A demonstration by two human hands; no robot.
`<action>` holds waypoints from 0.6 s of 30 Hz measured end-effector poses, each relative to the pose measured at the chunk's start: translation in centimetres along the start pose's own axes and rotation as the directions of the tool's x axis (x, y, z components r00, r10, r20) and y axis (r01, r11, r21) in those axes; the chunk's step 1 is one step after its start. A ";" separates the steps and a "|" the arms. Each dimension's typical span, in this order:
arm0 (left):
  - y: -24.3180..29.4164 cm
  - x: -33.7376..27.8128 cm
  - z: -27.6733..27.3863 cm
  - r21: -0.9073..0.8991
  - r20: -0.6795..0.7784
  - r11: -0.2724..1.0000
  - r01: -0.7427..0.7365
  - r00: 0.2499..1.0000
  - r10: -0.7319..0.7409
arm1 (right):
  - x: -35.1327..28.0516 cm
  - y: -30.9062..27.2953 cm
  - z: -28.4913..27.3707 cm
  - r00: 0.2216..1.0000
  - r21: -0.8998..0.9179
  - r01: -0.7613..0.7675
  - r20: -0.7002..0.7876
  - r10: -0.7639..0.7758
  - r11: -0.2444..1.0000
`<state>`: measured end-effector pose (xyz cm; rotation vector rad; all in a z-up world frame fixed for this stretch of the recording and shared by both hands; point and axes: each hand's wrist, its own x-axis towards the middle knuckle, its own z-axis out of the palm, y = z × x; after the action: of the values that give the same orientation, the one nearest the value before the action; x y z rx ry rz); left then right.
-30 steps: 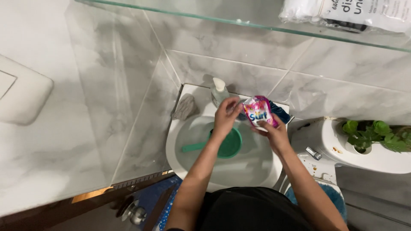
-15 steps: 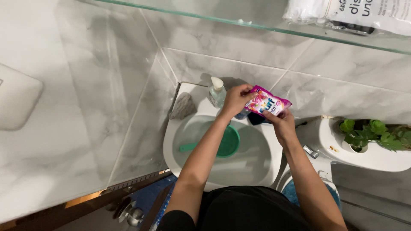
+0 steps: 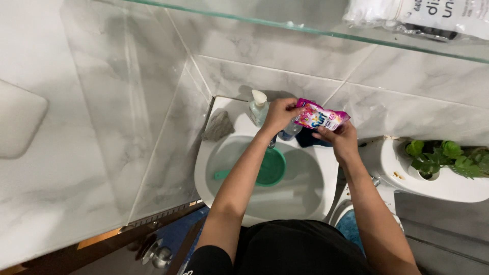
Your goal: The person cleans the bathroom floor by scooping water from a green mug and pouring it onto the tiles. They then return to the sink, fill the mug with water, and add liquid soap and detergent powder from a packet into the mug.
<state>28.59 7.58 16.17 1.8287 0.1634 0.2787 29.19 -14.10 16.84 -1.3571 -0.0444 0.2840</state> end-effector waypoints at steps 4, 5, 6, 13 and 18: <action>0.4 -0.1 -0.3 -0.019 -0.007 1.000 0.009 1.000 -0.010 | 0.4 -0.5 -0.5 0.999 -0.033 0.029 0.025 -0.029 0.999; 0.7 -0.2 -0.5 -0.011 -0.010 1.000 0.005 1.000 -0.006 | 0.7 -0.2 -0.9 0.999 -0.035 0.031 0.029 -0.030 0.999; 1.0 -0.3 -0.6 -0.003 -0.012 1.000 0.001 1.000 -0.002 | 1.0 0.2 -1.3 0.999 -0.036 0.032 0.034 -0.031 0.999; -1.7 -0.1 -0.3 0.000 0.020 1.000 0.014 1.000 -0.014 | 1.6 0.0 -1.5 0.996 -0.064 0.065 0.066 -0.061 0.996; -1.5 -0.2 -0.6 0.088 0.008 0.996 0.019 1.000 -0.020 | 1.5 -1.0 -0.9 0.988 -0.173 0.131 0.102 -0.115 0.976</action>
<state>28.30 8.49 14.90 1.9138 0.1901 0.2534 30.98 -14.84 17.44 -1.5129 -0.2350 0.2421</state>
